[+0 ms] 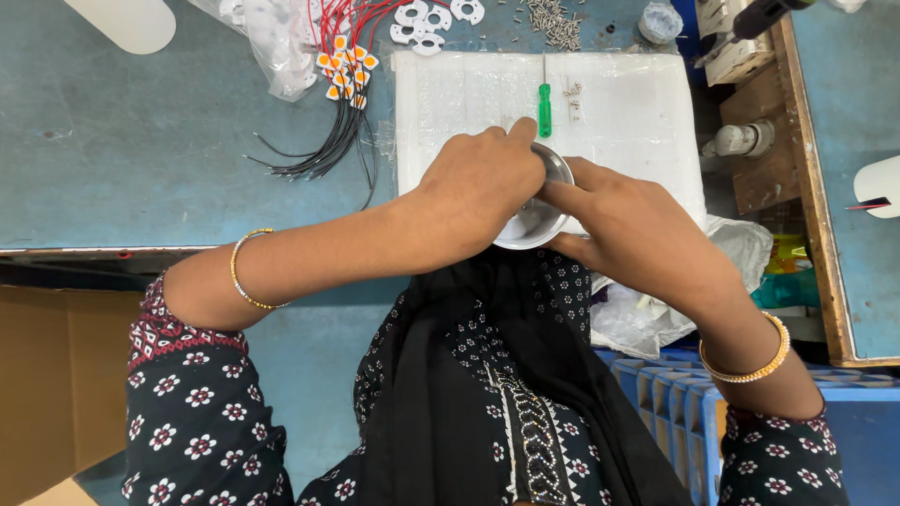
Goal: The person uses a handheld drill to make holes in white plastic cylinders, then inserts LED modules with wires through the holes and secures them with screws. The person repeats this process for multiple cylinders.
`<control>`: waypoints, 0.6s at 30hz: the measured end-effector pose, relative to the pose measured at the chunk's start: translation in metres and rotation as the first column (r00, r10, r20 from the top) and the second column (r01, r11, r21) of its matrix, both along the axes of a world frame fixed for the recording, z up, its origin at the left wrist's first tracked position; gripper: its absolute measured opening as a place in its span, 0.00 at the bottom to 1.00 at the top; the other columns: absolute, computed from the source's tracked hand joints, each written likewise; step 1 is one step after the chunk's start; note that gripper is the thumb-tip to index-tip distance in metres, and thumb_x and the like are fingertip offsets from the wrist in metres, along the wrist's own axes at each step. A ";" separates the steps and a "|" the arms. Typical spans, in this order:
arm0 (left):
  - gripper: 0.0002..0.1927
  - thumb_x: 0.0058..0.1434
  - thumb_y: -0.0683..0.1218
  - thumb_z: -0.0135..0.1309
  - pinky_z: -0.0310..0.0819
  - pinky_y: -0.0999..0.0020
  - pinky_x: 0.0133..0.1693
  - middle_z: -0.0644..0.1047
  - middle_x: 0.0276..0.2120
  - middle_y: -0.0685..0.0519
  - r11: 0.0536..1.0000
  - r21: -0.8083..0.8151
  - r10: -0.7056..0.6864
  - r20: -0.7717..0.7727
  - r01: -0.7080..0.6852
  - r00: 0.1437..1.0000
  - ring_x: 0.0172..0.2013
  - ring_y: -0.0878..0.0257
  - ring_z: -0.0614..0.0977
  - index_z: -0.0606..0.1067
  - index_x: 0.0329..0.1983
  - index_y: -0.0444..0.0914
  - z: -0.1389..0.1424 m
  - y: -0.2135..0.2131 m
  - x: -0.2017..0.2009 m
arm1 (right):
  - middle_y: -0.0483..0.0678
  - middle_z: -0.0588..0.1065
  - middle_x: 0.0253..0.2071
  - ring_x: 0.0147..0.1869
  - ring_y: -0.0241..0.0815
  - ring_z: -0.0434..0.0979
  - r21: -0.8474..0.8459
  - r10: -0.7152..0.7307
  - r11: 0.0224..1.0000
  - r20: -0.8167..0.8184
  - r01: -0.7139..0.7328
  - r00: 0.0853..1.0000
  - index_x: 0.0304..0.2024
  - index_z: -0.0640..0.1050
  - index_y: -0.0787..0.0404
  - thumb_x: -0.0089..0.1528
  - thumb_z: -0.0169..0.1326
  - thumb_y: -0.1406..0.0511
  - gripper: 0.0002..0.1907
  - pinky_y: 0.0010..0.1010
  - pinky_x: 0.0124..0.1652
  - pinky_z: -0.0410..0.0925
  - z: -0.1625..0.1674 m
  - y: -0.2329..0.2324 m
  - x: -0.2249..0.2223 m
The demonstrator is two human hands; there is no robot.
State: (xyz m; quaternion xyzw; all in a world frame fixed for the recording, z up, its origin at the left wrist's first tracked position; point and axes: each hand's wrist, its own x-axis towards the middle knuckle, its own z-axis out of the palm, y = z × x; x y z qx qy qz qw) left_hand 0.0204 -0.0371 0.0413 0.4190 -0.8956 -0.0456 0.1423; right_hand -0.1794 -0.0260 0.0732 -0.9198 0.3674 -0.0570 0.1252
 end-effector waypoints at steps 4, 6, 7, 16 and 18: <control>0.11 0.44 0.37 0.62 0.79 0.52 0.33 0.74 0.42 0.36 0.999 0.033 0.017 0.010 -0.017 1.000 0.38 0.43 0.82 0.80 0.32 0.30 0.000 -0.003 0.001 | 0.56 0.76 0.44 0.40 0.59 0.78 0.020 -0.006 1.000 0.026 0.006 1.000 0.54 0.75 0.59 0.55 0.63 0.62 0.24 0.46 0.37 0.71 0.000 0.000 0.001; 0.10 0.46 0.38 0.62 0.79 0.52 0.33 0.74 0.42 0.36 0.999 0.043 -0.012 -0.023 0.013 1.000 0.38 0.43 0.82 0.80 0.33 0.31 0.000 -0.003 0.004 | 0.56 0.76 0.43 0.40 0.59 0.79 0.014 -0.014 1.000 0.011 0.013 1.000 0.53 0.76 0.58 0.55 0.63 0.62 0.24 0.47 0.37 0.71 0.000 0.000 0.001; 0.10 0.46 0.38 0.62 0.79 0.52 0.34 0.74 0.42 0.36 0.999 0.036 -0.014 -0.024 0.015 1.000 0.39 0.43 0.82 0.80 0.33 0.31 0.000 -0.003 0.004 | 0.56 0.76 0.43 0.40 0.59 0.79 0.011 -0.017 1.000 0.004 0.017 1.000 0.53 0.77 0.57 0.54 0.63 0.62 0.24 0.47 0.38 0.71 0.000 0.000 0.001; 0.13 0.42 0.39 0.64 0.79 0.52 0.35 0.74 0.43 0.38 0.999 0.042 -0.003 0.012 0.002 1.000 0.41 0.44 0.81 0.80 0.33 0.31 -0.003 -0.007 -0.002 | 0.52 0.78 0.47 0.41 0.56 0.80 0.014 0.015 1.000 0.056 -0.016 0.998 0.47 0.80 0.55 0.55 0.63 0.62 0.18 0.43 0.39 0.72 -0.002 -0.004 -0.002; 0.14 0.40 0.39 0.65 0.79 0.53 0.36 0.74 0.44 0.39 0.998 0.065 0.006 0.045 -0.009 0.999 0.42 0.44 0.81 0.80 0.33 0.33 -0.004 -0.009 -0.003 | 0.52 0.78 0.46 0.42 0.55 0.80 0.019 0.008 1.000 0.041 -0.008 0.999 0.47 0.81 0.55 0.55 0.64 0.62 0.17 0.43 0.40 0.72 -0.001 -0.005 -0.001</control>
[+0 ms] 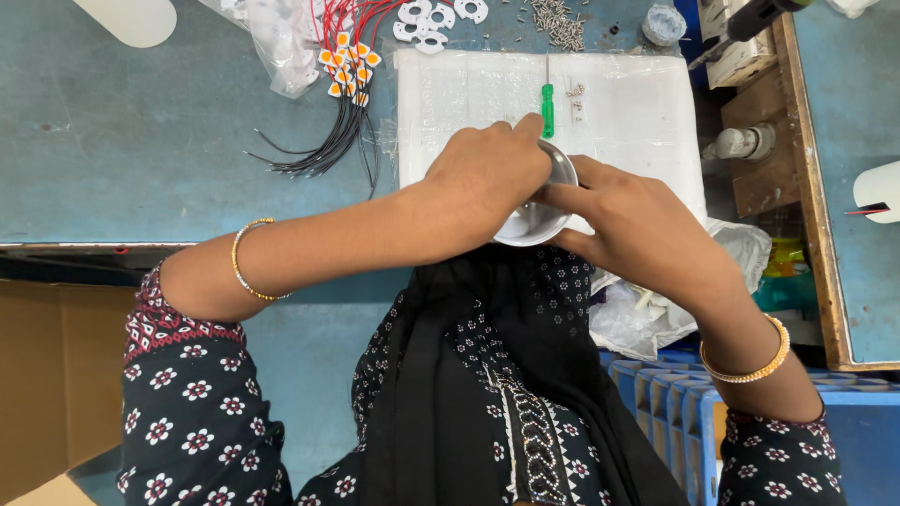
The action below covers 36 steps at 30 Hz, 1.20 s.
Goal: The person uses a handheld drill to make holes in white plastic cylinders, then inserts LED modules with wires through the holes and secures them with screws. The person repeats this process for multiple cylinders.
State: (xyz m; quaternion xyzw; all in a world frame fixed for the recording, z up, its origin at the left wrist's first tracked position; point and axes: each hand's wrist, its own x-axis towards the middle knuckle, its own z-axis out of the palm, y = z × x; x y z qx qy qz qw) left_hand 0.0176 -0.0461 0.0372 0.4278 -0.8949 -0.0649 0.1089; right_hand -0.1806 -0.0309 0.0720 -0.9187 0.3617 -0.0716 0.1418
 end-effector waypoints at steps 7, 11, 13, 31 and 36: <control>0.12 0.50 0.36 0.60 0.78 0.50 0.38 0.78 0.41 0.40 0.998 0.030 -0.043 -0.106 0.047 0.993 0.40 0.42 0.82 0.80 0.39 0.33 -0.001 -0.010 0.025 | 0.53 0.78 0.47 0.42 0.57 0.80 -0.032 0.013 0.999 -0.012 -0.014 1.000 0.48 0.82 0.53 0.54 0.63 0.64 0.18 0.45 0.41 0.72 0.002 0.004 0.003; 0.13 0.47 0.36 0.61 0.78 0.50 0.38 0.77 0.41 0.39 0.997 0.073 -0.030 -0.024 0.031 0.999 0.40 0.42 0.82 0.80 0.38 0.32 0.000 -0.008 0.026 | 0.53 0.78 0.46 0.43 0.57 0.80 -0.017 0.005 1.000 -0.010 -0.005 1.000 0.49 0.82 0.54 0.54 0.63 0.64 0.19 0.44 0.42 0.72 0.002 0.006 0.005; 0.14 0.46 0.36 0.62 0.78 0.50 0.38 0.77 0.42 0.39 0.996 0.090 -0.015 0.018 0.014 1.000 0.40 0.42 0.82 0.80 0.38 0.32 0.000 -0.008 0.020 | 0.54 0.77 0.45 0.43 0.56 0.80 0.007 -0.012 1.000 -0.034 0.013 0.999 0.50 0.82 0.53 0.52 0.63 0.65 0.21 0.45 0.42 0.72 0.003 0.006 0.005; 0.16 0.47 0.37 0.63 0.77 0.50 0.39 0.76 0.42 0.40 0.995 0.094 0.038 -0.160 -0.023 0.986 0.42 0.44 0.81 0.78 0.41 0.31 -0.014 -0.019 0.015 | 0.52 0.77 0.46 0.40 0.55 0.79 0.028 -0.116 0.992 -0.112 0.120 0.987 0.56 0.79 0.51 0.54 0.62 0.65 0.26 0.45 0.39 0.71 0.007 0.003 0.007; 0.12 0.48 0.38 0.64 0.77 0.49 0.39 0.76 0.42 0.40 1.000 0.024 0.020 -0.170 -0.016 0.985 0.42 0.42 0.81 0.79 0.37 0.31 -0.013 -0.014 0.019 | 0.56 0.63 0.70 0.67 0.58 0.68 -0.174 0.055 0.984 0.050 -0.046 0.997 0.52 0.81 0.53 0.51 0.65 0.65 0.25 0.44 0.56 0.69 0.005 0.006 0.007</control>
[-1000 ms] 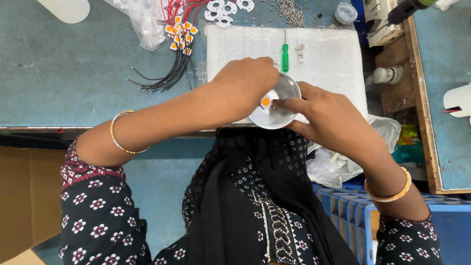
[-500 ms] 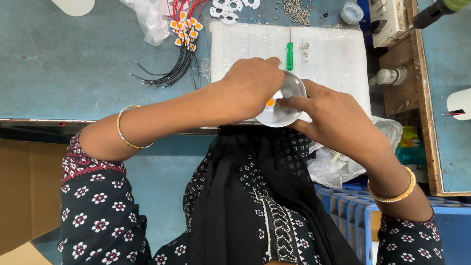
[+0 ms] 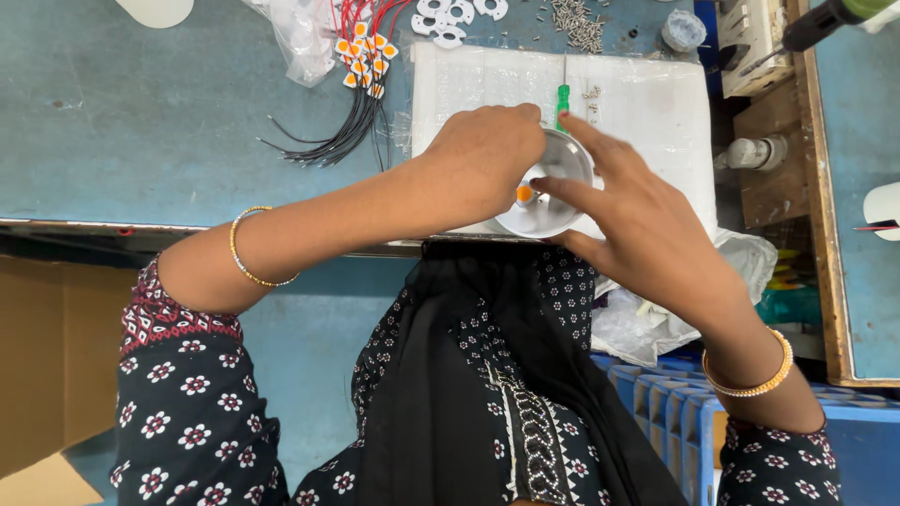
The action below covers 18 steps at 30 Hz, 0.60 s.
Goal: The person uses a handheld drill to make holes in white plastic cylinders, then inserts LED modules with wires through the holes and secures them with screws. The person repeats this process for multiple cylinders.
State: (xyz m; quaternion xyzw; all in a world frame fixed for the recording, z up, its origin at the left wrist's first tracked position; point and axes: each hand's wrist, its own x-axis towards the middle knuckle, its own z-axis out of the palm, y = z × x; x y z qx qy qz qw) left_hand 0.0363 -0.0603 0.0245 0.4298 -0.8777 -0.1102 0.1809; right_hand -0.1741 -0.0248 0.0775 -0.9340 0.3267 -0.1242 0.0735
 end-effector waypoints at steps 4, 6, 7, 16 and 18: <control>0.18 0.45 0.41 0.66 0.76 0.48 0.39 0.77 0.40 0.39 0.999 0.019 0.032 0.001 -0.032 0.999 0.41 0.41 0.81 0.78 0.38 0.28 0.003 0.001 -0.001 | 0.56 0.53 0.77 0.79 0.59 0.55 -0.096 0.062 0.993 -0.057 -0.067 0.996 0.52 0.82 0.52 0.48 0.66 0.64 0.26 0.48 0.70 0.61 0.001 -0.001 0.001; 0.21 0.44 0.43 0.68 0.76 0.47 0.38 0.77 0.39 0.38 0.999 -0.003 0.035 -0.030 -0.035 0.999 0.40 0.40 0.81 0.77 0.38 0.28 0.003 0.003 -0.002 | 0.54 0.52 0.78 0.80 0.60 0.51 -0.134 0.057 0.988 -0.108 -0.071 0.993 0.51 0.84 0.49 0.48 0.67 0.62 0.26 0.50 0.69 0.59 0.003 -0.001 0.004; 0.20 0.44 0.42 0.68 0.76 0.47 0.38 0.77 0.40 0.38 0.999 0.014 0.047 -0.018 -0.047 0.999 0.40 0.40 0.81 0.77 0.38 0.28 0.004 0.003 -0.002 | 0.53 0.51 0.78 0.80 0.60 0.50 -0.152 0.052 0.986 -0.133 -0.072 0.990 0.51 0.85 0.47 0.48 0.67 0.61 0.26 0.50 0.68 0.58 0.004 0.000 0.005; 0.15 0.43 0.40 0.65 0.77 0.49 0.39 0.77 0.41 0.37 0.997 0.072 -0.001 -0.009 0.002 1.000 0.43 0.40 0.81 0.79 0.33 0.28 0.010 0.001 -0.006 | 0.46 0.52 0.78 0.80 0.56 0.47 -0.267 -0.071 0.964 -0.280 -0.007 0.957 0.50 0.86 0.42 0.47 0.67 0.56 0.25 0.50 0.69 0.56 0.013 0.013 0.011; 0.08 0.47 0.42 0.62 0.77 0.50 0.43 0.76 0.44 0.36 0.982 0.178 -0.070 0.015 0.066 0.997 0.44 0.41 0.80 0.80 0.28 0.31 0.013 0.000 -0.001 | 0.48 0.51 0.79 0.81 0.56 0.47 -0.262 -0.076 0.965 -0.284 -0.001 0.956 0.48 0.86 0.43 0.49 0.66 0.58 0.23 0.50 0.69 0.56 0.010 0.013 0.009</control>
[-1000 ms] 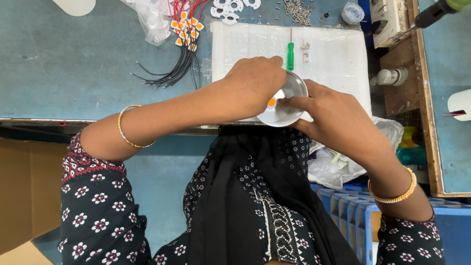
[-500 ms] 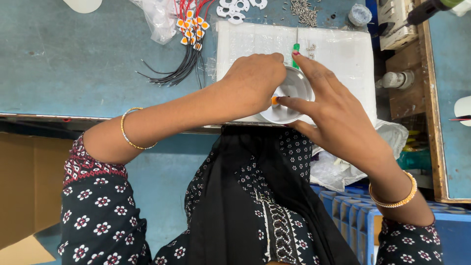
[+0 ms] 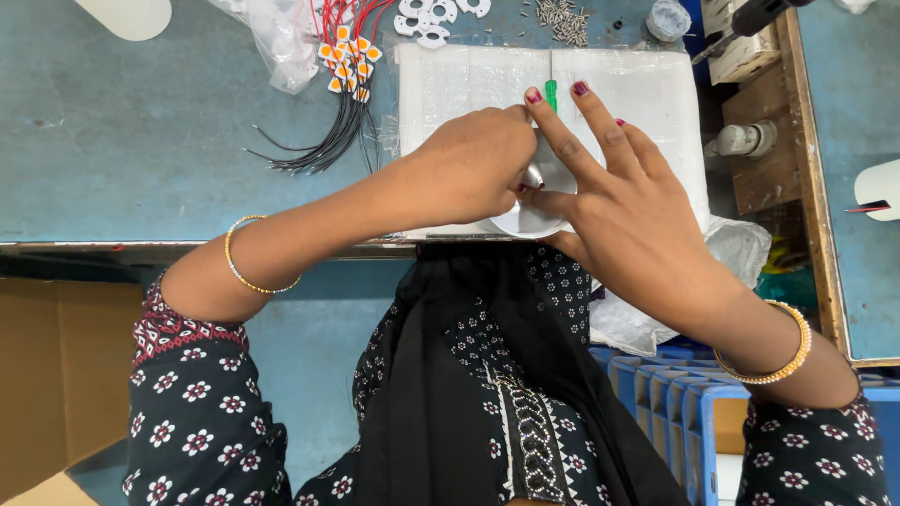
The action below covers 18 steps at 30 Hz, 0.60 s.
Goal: The person uses a handheld drill to make holes in white plastic cylinders, then inserts LED modules with wires through the holes and secures them with screws. The person repeats this process for multiple cylinders.
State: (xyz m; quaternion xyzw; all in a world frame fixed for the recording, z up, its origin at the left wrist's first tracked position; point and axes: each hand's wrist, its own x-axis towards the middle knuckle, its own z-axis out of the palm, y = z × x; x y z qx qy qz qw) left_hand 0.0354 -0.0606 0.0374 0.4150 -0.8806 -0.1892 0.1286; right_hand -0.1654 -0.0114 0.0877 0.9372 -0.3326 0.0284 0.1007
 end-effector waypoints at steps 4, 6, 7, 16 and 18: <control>0.14 0.57 0.46 0.55 0.73 0.48 0.47 0.73 0.46 0.34 0.996 0.055 -0.062 -0.097 0.068 0.993 0.41 0.40 0.80 0.77 0.25 0.29 0.004 0.006 0.014 | 0.52 0.52 0.78 0.78 0.59 0.53 0.041 -0.039 0.999 0.088 0.036 0.995 0.48 0.85 0.49 0.50 0.68 0.59 0.22 0.50 0.66 0.59 -0.008 -0.007 -0.005; 0.16 0.62 0.47 0.52 0.72 0.47 0.48 0.73 0.47 0.32 0.996 -0.056 -0.073 -0.174 0.064 0.982 0.42 0.38 0.79 0.76 0.26 0.28 0.005 0.010 0.020 | 0.53 0.53 0.78 0.76 0.58 0.60 0.174 -0.008 0.984 0.245 -0.036 0.969 0.55 0.80 0.53 0.51 0.68 0.62 0.27 0.48 0.65 0.62 -0.011 -0.012 -0.007; 0.15 0.62 0.46 0.51 0.72 0.47 0.47 0.73 0.46 0.33 0.999 -0.022 -0.037 -0.201 0.033 0.979 0.41 0.38 0.79 0.77 0.28 0.29 0.006 0.012 0.021 | 0.54 0.53 0.78 0.74 0.58 0.64 0.232 0.000 0.970 0.324 -0.079 0.946 0.58 0.78 0.55 0.52 0.68 0.63 0.30 0.48 0.64 0.64 -0.012 -0.014 -0.007; 0.09 0.60 0.40 0.51 0.74 0.48 0.42 0.73 0.46 0.35 0.995 -0.047 0.075 -0.254 -0.090 0.964 0.38 0.38 0.79 0.75 0.34 0.27 0.002 0.048 0.022 | 0.51 0.59 0.74 0.69 0.58 0.71 0.329 -0.095 0.942 0.440 -0.062 0.893 0.63 0.70 0.64 0.49 0.64 0.72 0.38 0.42 0.57 0.71 -0.027 0.003 -0.008; 0.07 0.57 0.39 0.52 0.74 0.47 0.42 0.74 0.42 0.36 0.995 -0.019 0.095 -0.158 -0.099 0.983 0.38 0.39 0.79 0.76 0.35 0.28 0.003 0.043 0.021 | 0.52 0.59 0.74 0.68 0.58 0.71 0.325 -0.085 0.943 0.431 -0.067 0.898 0.63 0.69 0.64 0.48 0.65 0.71 0.39 0.42 0.56 0.72 -0.028 0.004 -0.007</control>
